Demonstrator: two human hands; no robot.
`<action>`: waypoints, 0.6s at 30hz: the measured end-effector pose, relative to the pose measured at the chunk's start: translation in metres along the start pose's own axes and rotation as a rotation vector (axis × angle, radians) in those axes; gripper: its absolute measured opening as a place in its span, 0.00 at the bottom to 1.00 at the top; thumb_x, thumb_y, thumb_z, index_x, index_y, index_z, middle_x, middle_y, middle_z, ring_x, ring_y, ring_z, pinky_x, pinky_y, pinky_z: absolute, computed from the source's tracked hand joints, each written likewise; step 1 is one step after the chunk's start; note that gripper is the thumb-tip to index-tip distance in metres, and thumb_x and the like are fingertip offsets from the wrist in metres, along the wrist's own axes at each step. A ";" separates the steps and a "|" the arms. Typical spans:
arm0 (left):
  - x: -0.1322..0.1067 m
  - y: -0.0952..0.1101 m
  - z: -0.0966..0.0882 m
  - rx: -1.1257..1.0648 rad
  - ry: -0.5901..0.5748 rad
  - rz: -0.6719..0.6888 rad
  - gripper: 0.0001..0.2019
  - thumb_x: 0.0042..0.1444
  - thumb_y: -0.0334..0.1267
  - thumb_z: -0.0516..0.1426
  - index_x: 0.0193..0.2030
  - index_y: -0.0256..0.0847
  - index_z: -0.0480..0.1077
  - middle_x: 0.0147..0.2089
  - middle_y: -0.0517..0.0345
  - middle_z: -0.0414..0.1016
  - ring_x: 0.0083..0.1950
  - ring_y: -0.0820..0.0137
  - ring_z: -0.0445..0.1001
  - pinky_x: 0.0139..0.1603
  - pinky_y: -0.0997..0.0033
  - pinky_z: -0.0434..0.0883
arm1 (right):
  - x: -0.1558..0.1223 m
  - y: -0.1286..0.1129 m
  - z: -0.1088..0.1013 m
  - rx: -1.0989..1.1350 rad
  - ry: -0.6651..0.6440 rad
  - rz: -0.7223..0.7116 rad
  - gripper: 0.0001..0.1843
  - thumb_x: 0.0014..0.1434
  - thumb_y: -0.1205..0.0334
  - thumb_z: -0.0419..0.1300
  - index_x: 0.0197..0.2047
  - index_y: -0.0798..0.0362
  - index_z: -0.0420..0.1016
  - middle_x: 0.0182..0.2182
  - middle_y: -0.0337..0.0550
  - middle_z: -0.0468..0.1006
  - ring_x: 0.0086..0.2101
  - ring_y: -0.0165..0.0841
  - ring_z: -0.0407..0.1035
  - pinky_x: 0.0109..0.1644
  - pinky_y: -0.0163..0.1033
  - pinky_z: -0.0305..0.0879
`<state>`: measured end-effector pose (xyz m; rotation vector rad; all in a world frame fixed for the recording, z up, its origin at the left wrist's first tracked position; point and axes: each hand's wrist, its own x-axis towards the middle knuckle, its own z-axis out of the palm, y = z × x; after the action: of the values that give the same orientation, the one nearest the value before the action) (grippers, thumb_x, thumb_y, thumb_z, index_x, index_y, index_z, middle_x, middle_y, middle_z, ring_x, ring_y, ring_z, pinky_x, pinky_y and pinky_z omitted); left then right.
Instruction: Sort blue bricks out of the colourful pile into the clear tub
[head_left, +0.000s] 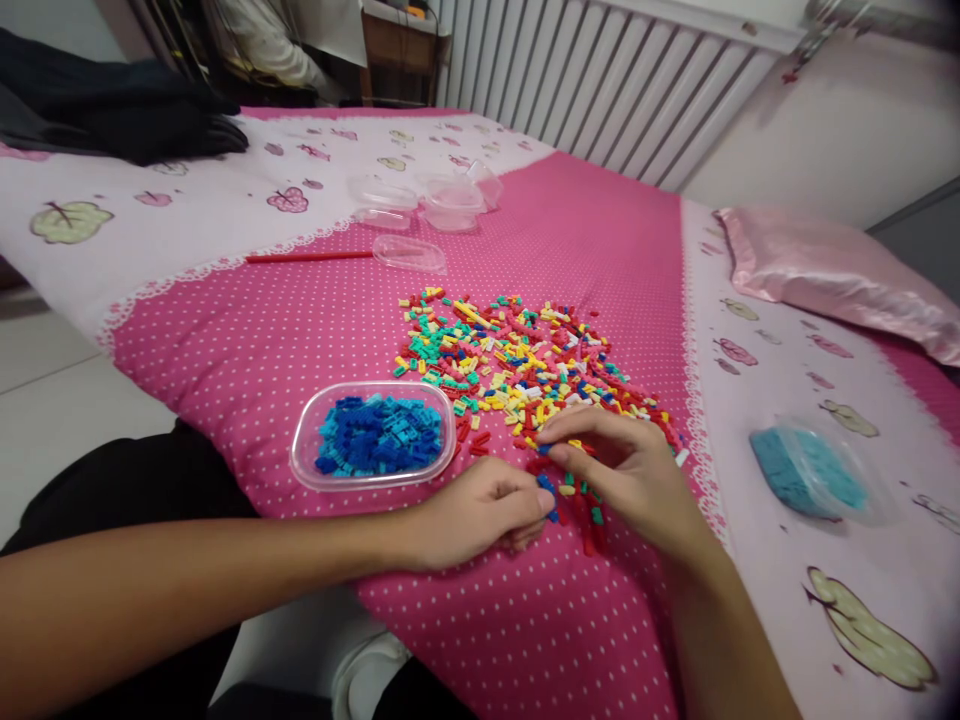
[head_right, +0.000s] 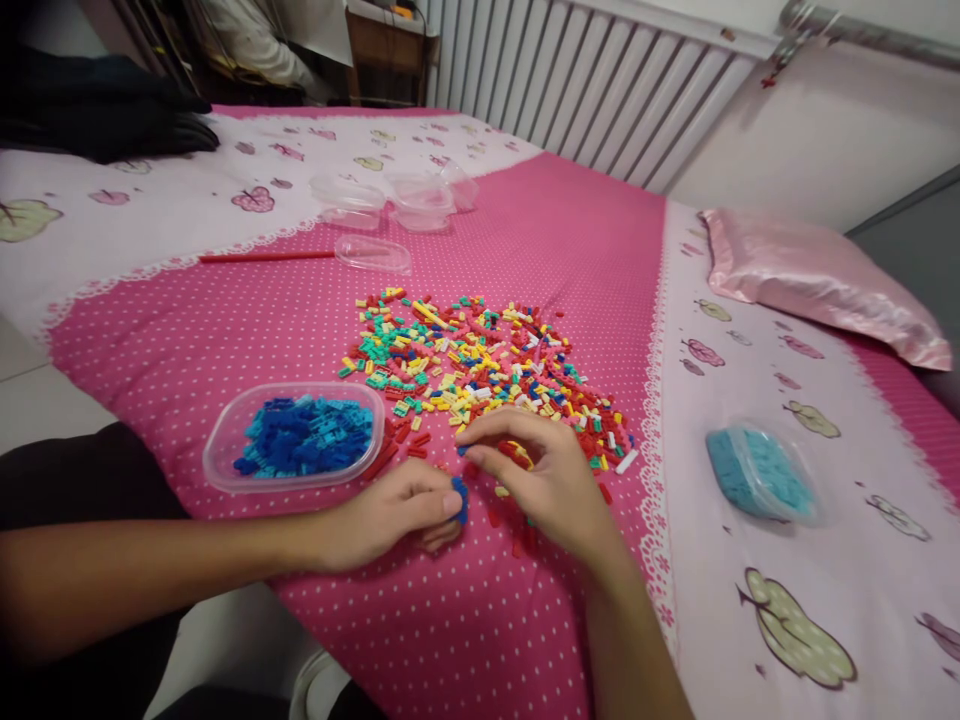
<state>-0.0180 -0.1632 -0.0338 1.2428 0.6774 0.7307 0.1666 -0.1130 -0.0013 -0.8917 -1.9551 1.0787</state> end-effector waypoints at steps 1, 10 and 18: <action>0.000 0.000 0.000 0.026 -0.001 -0.008 0.26 0.62 0.56 0.53 0.20 0.40 0.61 0.21 0.61 0.62 0.25 0.74 0.61 0.31 0.70 0.59 | 0.000 -0.001 0.001 0.010 -0.055 0.009 0.03 0.60 0.64 0.67 0.38 0.47 0.83 0.35 0.41 0.84 0.37 0.34 0.77 0.43 0.39 0.73; -0.001 0.001 0.002 0.026 0.039 0.040 0.26 0.64 0.55 0.51 0.21 0.40 0.60 0.22 0.62 0.61 0.25 0.75 0.59 0.31 0.70 0.58 | -0.002 -0.003 -0.001 0.063 -0.127 0.041 0.05 0.61 0.60 0.67 0.40 0.47 0.85 0.36 0.43 0.84 0.38 0.35 0.78 0.43 0.39 0.74; -0.001 0.002 0.003 -0.004 0.071 0.018 0.25 0.63 0.55 0.51 0.23 0.39 0.63 0.22 0.61 0.62 0.26 0.74 0.60 0.31 0.71 0.59 | -0.001 -0.002 -0.002 0.059 -0.105 -0.003 0.07 0.61 0.64 0.66 0.40 0.44 0.85 0.36 0.42 0.85 0.39 0.35 0.78 0.44 0.41 0.74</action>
<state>-0.0164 -0.1660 -0.0313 1.2254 0.7232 0.7936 0.1680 -0.1140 0.0010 -0.8148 -1.9981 1.1960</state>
